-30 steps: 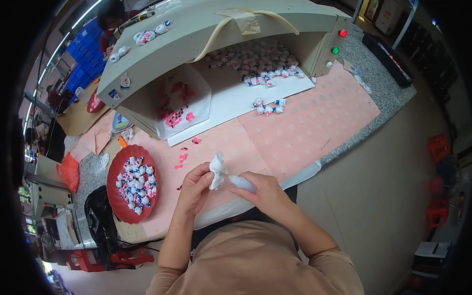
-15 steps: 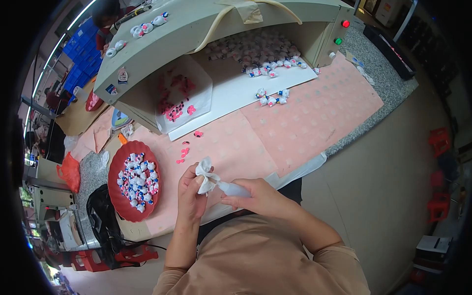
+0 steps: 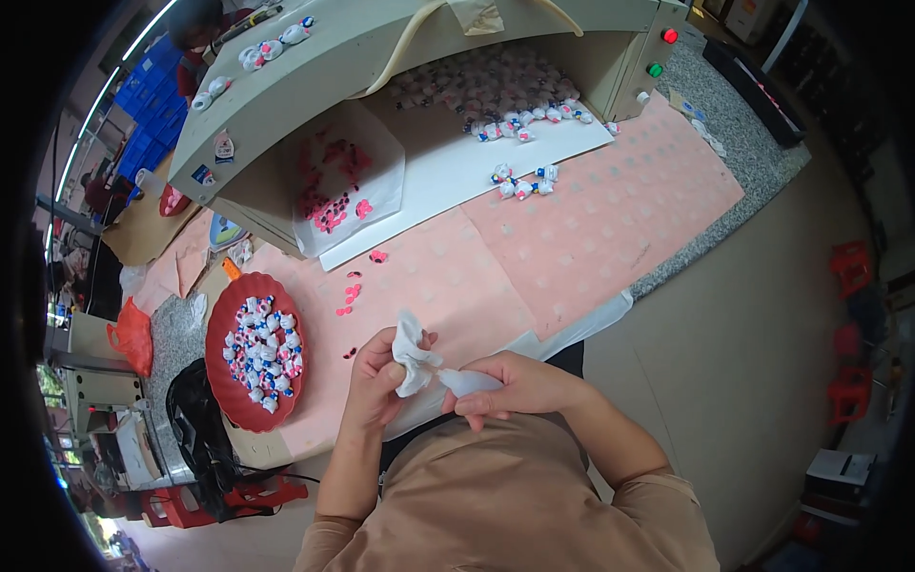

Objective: The worker is assembling small plastic toy cat heads by applying glue to small pink bow pieces and attaching them to the heads.

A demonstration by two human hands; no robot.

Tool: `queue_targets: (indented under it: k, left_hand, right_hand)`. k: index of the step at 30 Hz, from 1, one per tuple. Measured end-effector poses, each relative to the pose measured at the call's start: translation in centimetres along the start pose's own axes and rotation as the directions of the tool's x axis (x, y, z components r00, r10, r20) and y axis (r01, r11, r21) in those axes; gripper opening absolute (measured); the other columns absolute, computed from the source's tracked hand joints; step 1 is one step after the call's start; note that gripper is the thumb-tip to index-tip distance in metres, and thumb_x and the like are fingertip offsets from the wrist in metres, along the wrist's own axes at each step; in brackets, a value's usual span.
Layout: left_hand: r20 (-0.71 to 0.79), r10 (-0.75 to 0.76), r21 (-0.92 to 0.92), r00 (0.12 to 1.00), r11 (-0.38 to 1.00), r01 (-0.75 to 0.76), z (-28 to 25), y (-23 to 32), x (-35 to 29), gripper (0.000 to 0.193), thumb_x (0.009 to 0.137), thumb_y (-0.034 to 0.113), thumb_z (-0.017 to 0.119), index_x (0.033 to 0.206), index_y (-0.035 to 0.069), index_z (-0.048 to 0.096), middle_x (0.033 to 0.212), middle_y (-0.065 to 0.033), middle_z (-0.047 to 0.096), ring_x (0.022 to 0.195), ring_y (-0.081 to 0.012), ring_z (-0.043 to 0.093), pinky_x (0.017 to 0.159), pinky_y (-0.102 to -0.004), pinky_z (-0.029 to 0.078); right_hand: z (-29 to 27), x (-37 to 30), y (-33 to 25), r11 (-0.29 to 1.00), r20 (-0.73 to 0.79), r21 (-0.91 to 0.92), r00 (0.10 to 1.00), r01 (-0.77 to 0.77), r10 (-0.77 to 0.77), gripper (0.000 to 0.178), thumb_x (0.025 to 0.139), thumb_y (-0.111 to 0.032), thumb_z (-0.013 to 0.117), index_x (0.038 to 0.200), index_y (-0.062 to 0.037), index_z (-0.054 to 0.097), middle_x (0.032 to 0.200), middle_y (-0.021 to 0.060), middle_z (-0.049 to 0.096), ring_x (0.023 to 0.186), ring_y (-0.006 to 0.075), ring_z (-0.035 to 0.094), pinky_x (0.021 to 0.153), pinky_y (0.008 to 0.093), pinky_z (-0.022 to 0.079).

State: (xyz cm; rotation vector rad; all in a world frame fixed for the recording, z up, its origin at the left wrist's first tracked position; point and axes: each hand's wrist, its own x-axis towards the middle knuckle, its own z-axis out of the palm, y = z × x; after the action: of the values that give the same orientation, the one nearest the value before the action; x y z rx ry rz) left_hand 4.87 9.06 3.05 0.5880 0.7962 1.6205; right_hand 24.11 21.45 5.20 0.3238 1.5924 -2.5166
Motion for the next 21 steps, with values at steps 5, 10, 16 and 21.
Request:
queue_targets:
  k: [5, 10, 16, 21]
  left_hand:
    - [0.033, 0.007, 0.130, 0.999, 0.991, -0.012, 0.0, -0.6, -0.1, 0.038, 0.084, 0.025, 0.072, 0.112, 0.001, 0.061, 0.112, -0.0105, 0.060, 0.111, -0.0209, 0.057, 0.104, -0.0398, 0.040]
    - [-0.079, 0.078, 0.071, 0.994, 0.995, -0.072, 0.7, -1.4, -0.7, 0.039, 0.085, 0.027, 0.069, 0.111, 0.000, 0.060, 0.112, -0.0100, 0.059, 0.111, -0.0206, 0.054, 0.104, -0.0399, 0.039]
    - [-0.250, 0.415, 0.013, 0.875, 0.905, -0.426, -1.4, 3.1, 1.5, 0.026, 0.094, 0.027, 0.056, 0.111, 0.007, 0.052, 0.100, -0.0017, 0.055, 0.100, -0.0160, 0.051, 0.101, -0.0381, 0.037]
    - [-0.273, 0.215, 0.374, 0.938, 0.922, -0.102, -1.8, -0.2, 2.9, 0.035, 0.091, 0.010, 0.064, 0.123, 0.002, 0.055, 0.112, -0.0047, 0.060, 0.105, -0.0135, 0.056, 0.093, -0.0278, 0.044]
  right_hand:
    - [-0.3, 0.6, 1.1, 0.999, 0.016, 0.049, 1.000, -0.014, 0.013, 0.028, 0.093, -0.022, 0.062, 0.108, 0.0014, 0.064, 0.076, 0.0040, 0.066, 0.056, 0.0031, 0.045, 0.054, 0.0180, 0.038]
    - [0.0, 0.9, 1.4, 0.989, 0.026, 0.143, 0.999, -0.041, 0.037, 0.028, 0.092, -0.020, 0.062, 0.106, 0.0035, 0.063, 0.076, 0.0065, 0.066, 0.054, 0.0034, 0.044, 0.052, 0.0177, 0.038]
    - [-1.3, -1.2, 3.4, 0.971, -0.016, 0.238, 0.999, -0.034, 0.039, 0.029, 0.092, -0.020, 0.062, 0.106, 0.0055, 0.061, 0.074, 0.0093, 0.065, 0.053, 0.0050, 0.042, 0.049, 0.0196, 0.035]
    - [-1.5, -0.6, 2.5, 0.977, 0.010, 0.211, 1.000, 0.022, -0.024, 0.026, 0.094, -0.016, 0.058, 0.112, 0.0017, 0.060, 0.078, 0.0047, 0.065, 0.056, 0.0030, 0.044, 0.052, 0.0177, 0.036]
